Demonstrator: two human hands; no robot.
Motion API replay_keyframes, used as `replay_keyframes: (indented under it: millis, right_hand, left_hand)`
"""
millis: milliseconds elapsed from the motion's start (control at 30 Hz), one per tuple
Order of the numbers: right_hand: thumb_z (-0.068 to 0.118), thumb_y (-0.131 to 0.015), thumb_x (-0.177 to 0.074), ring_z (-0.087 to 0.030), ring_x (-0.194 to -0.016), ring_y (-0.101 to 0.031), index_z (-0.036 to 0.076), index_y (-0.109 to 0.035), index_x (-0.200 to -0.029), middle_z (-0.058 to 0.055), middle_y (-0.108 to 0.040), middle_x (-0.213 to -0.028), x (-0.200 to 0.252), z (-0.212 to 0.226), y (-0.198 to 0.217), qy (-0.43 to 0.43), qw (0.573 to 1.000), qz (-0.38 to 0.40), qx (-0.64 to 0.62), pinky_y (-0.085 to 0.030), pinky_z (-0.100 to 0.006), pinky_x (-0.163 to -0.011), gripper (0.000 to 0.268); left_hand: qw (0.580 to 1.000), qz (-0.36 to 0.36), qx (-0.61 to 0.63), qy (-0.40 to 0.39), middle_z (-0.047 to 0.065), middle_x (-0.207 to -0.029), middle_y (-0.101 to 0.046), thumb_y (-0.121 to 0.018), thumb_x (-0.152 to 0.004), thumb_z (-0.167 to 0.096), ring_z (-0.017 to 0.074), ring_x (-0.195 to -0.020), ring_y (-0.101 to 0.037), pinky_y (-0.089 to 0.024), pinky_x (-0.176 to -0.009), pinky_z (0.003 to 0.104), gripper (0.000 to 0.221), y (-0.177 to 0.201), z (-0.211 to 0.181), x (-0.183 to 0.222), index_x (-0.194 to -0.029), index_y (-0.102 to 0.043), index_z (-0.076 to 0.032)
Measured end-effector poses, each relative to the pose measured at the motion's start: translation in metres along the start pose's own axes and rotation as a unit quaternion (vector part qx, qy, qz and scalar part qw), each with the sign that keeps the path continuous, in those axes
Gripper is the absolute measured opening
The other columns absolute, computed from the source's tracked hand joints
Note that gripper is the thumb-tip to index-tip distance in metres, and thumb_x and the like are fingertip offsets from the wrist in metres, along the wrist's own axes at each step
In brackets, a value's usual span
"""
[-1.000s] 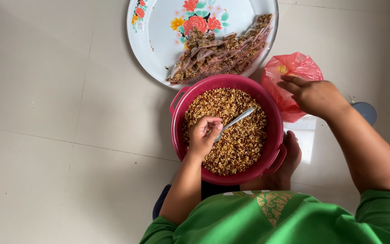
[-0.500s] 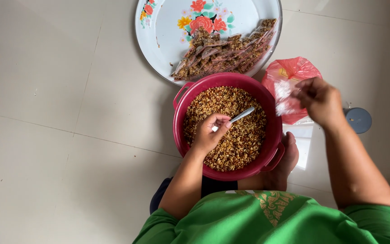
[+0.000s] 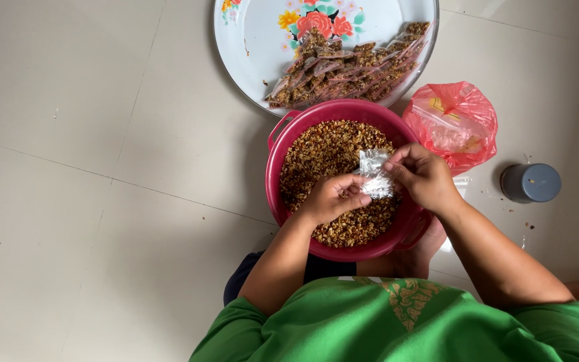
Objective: Packaging small grains into individual plastic bags using a spoon while sitting on the floor.
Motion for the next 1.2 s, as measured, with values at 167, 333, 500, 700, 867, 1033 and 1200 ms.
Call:
replay_keyframes:
  millis: [167, 333, 500, 700, 867, 1033, 1200]
  right_hand:
    - [0.007, -0.077, -0.092, -0.015, -0.058, -0.069, 0.007, -0.075, -0.096, -0.008, -0.074, -0.067, 0.007, 0.032, -0.014, 0.091, 0.993, 0.045, 0.059, -0.054, -0.029, -0.066, 0.004]
    - [-0.013, -0.066, -0.083, -0.035, -0.085, -0.076, 0.002, -0.079, -0.096, -0.018, -0.077, -0.093, 0.019, 0.07, -0.038, 0.218, 0.96, 0.133, 0.118, -0.058, -0.046, -0.078, 0.024]
    - [-0.01, -0.07, -0.081, -0.032, -0.097, -0.074, 0.006, -0.08, -0.093, -0.016, -0.075, -0.11, 0.015, 0.091, -0.019, 0.252, 0.945, 0.165, 0.127, -0.06, -0.043, -0.081, 0.022]
    - [-0.002, -0.07, -0.086, -0.018, -0.082, -0.078, 0.007, -0.075, -0.1, -0.003, -0.079, -0.104, 0.005, 0.12, 0.044, 0.211, 0.887, 0.158, 0.379, -0.065, -0.03, -0.077, 0.017]
    - [0.008, -0.067, -0.092, -0.022, -0.086, -0.074, 0.014, -0.076, -0.108, 0.002, -0.078, -0.108, -0.016, 0.05, 0.101, 0.124, 0.836, 0.089, 0.528, -0.06, -0.037, -0.086, 0.019]
    - [0.017, -0.05, -0.103, -0.022, -0.143, -0.051, 0.037, -0.041, -0.156, 0.006, -0.04, -0.164, -0.033, -0.024, 0.111, -0.128, 0.73, 0.165, 0.651, -0.05, -0.041, -0.117, 0.057]
    - [0.027, -0.062, -0.097, -0.032, -0.089, -0.071, 0.021, -0.06, -0.14, -0.01, -0.061, -0.109, -0.002, -0.003, 0.059, 0.083, 0.846, 0.012, 0.526, -0.057, -0.041, -0.072, 0.043]
  left_hand:
    - [0.995, -0.036, 0.073, 0.063, 0.027, -0.098, -0.069, -0.04, -0.108, -0.059, 0.0356, -0.091, -0.07, -0.059, -0.084, 0.049, 0.067, 0.016, 0.063, 0.002, -0.114, -0.07, 0.001]
    - [0.994, -0.035, 0.082, 0.063, 0.02, -0.087, -0.072, -0.06, -0.107, -0.033, 0.0286, -0.08, -0.07, -0.059, -0.077, 0.041, 0.034, 0.013, 0.048, 0.001, -0.102, -0.073, -0.002]
    - [0.991, -0.053, 0.118, 0.033, 0.02, -0.091, -0.075, -0.056, -0.108, -0.029, 0.0271, -0.082, -0.073, -0.058, -0.077, 0.038, 0.031, 0.01, 0.006, 0.002, -0.103, -0.073, -0.004]
    - [0.989, -0.093, 0.11, -0.014, 0.011, -0.1, -0.076, -0.046, -0.112, -0.022, 0.0198, -0.087, -0.075, -0.062, -0.078, 0.031, 0.03, 0.025, -0.026, 0.008, -0.116, -0.068, -0.004]
    - [0.987, -0.12, 0.103, 0.001, 0.014, -0.1, -0.076, -0.047, -0.111, -0.023, 0.0211, -0.088, -0.075, -0.062, -0.079, 0.032, 0.03, 0.032, -0.026, 0.017, -0.118, -0.068, -0.002]
    - [0.967, -0.178, 0.183, 0.01, 0.013, -0.102, -0.075, -0.051, -0.11, -0.021, 0.0201, -0.085, -0.073, -0.06, -0.077, 0.03, 0.031, 0.034, -0.02, 0.042, -0.126, -0.067, 0.0]
    - [0.952, -0.24, 0.186, 0.039, 0.015, -0.102, -0.076, -0.048, -0.11, -0.026, 0.0216, -0.089, -0.074, -0.059, -0.079, 0.03, 0.033, 0.025, -0.003, 0.063, -0.121, -0.068, -0.002]
Point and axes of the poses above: each hand's wrist, its own x-axis away from the middle knuckle, its own y-axis out of the back of the hand, z = x × y, the point moved 10 cm from there along -x, towards the middle knuckle
